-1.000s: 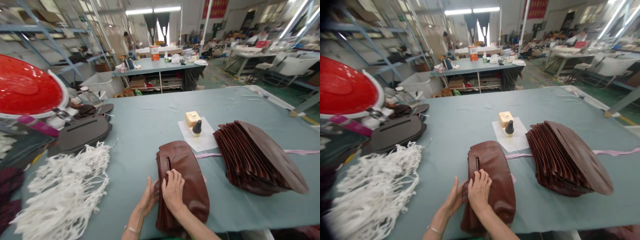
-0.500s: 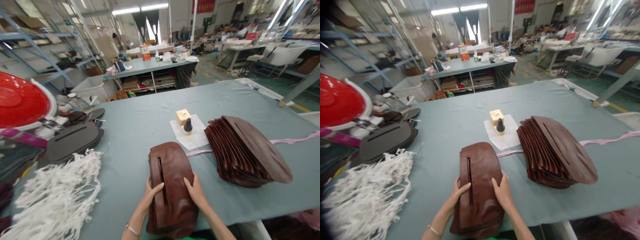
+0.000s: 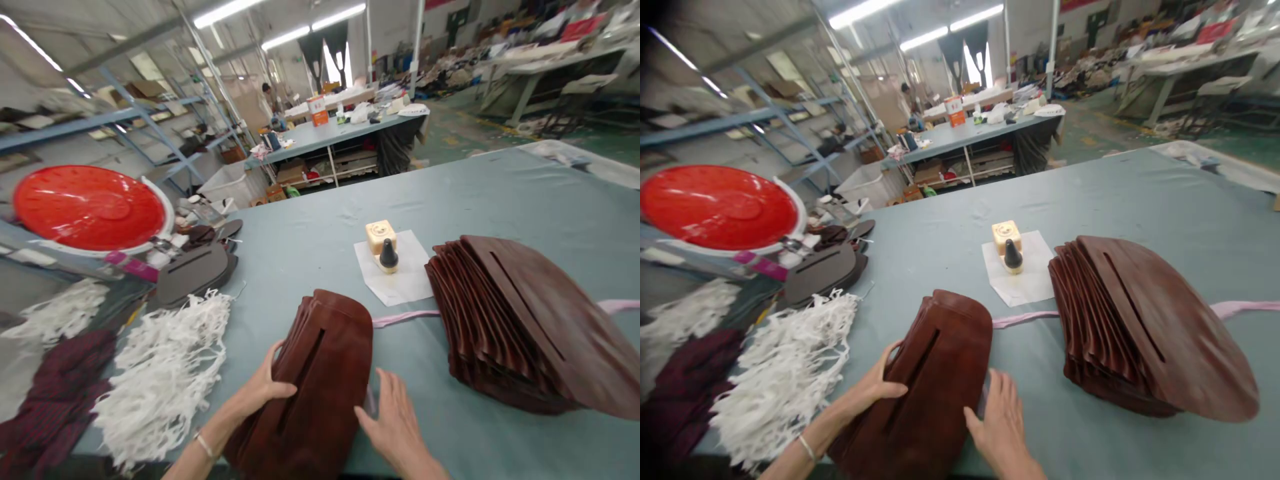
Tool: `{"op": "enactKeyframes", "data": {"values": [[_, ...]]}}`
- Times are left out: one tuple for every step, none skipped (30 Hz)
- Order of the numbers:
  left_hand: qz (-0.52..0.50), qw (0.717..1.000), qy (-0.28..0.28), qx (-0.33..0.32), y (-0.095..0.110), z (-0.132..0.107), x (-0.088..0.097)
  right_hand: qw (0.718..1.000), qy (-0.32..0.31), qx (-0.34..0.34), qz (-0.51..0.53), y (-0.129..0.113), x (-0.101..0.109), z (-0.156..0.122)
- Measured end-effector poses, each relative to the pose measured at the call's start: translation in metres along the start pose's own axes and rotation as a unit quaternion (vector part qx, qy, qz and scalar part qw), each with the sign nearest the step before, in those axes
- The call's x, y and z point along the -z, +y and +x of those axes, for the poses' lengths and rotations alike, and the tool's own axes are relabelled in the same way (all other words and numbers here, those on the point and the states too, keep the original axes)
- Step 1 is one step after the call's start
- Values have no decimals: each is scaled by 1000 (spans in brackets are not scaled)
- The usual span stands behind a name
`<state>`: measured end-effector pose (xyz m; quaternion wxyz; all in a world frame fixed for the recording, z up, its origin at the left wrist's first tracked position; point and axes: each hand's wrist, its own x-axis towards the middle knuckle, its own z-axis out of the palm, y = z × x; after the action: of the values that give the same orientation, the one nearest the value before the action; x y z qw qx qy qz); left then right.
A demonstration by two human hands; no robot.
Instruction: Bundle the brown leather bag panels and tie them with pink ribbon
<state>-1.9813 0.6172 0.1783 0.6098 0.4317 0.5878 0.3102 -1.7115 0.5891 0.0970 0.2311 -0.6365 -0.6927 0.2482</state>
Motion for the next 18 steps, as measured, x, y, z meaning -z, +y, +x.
{"op": "enactKeyframes", "data": {"values": [[59,998,4,-27,11,-3,1,998,26,45,-21,-16,15,11],[130,990,13,-60,21,-5,1,991,30,129,-33,-35,29,24],[210,973,26,-93,29,-6,1,974,14,221,-47,-56,40,37],[293,948,36,-121,36,-6,0,950,-6,305,-62,-78,48,50],[371,917,41,-140,41,-6,-2,924,-31,373,-81,-98,51,61],[438,885,40,-152,45,-4,-3,904,-60,410,-105,-114,50,71],[493,854,35,-161,47,-2,-4,892,-93,421,-133,-127,47,81],[535,827,28,-168,48,0,-5,886,-125,416,-160,-135,41,89],[564,807,20,-175,49,3,-5,884,-150,402,-184,-139,35,96],[581,794,14,-180,50,6,-3,883,-167,389,-203,-140,30,102],[587,789,12,-184,50,9,-1,882,-176,380,-216,-138,25,107],[585,790,11,-184,51,12,1,881,-177,376,-225,-136,23,112],[577,796,12,-183,52,14,5,880,-176,375,-232,-133,21,115],[565,804,11,-184,53,16,8,880,-176,371,-238,-132,21,119],[552,812,7,-188,53,18,12,881,-178,364,-245,-132,22,121],[540,819,0,-194,54,20,17,881,-180,358,-251,-132,22,123],[530,823,-9,-203,53,22,21,881,-181,354,-255,-134,22,125],[523,825,-18,-212,52,23,25,881,-183,352,-258,-137,22,126]]}}
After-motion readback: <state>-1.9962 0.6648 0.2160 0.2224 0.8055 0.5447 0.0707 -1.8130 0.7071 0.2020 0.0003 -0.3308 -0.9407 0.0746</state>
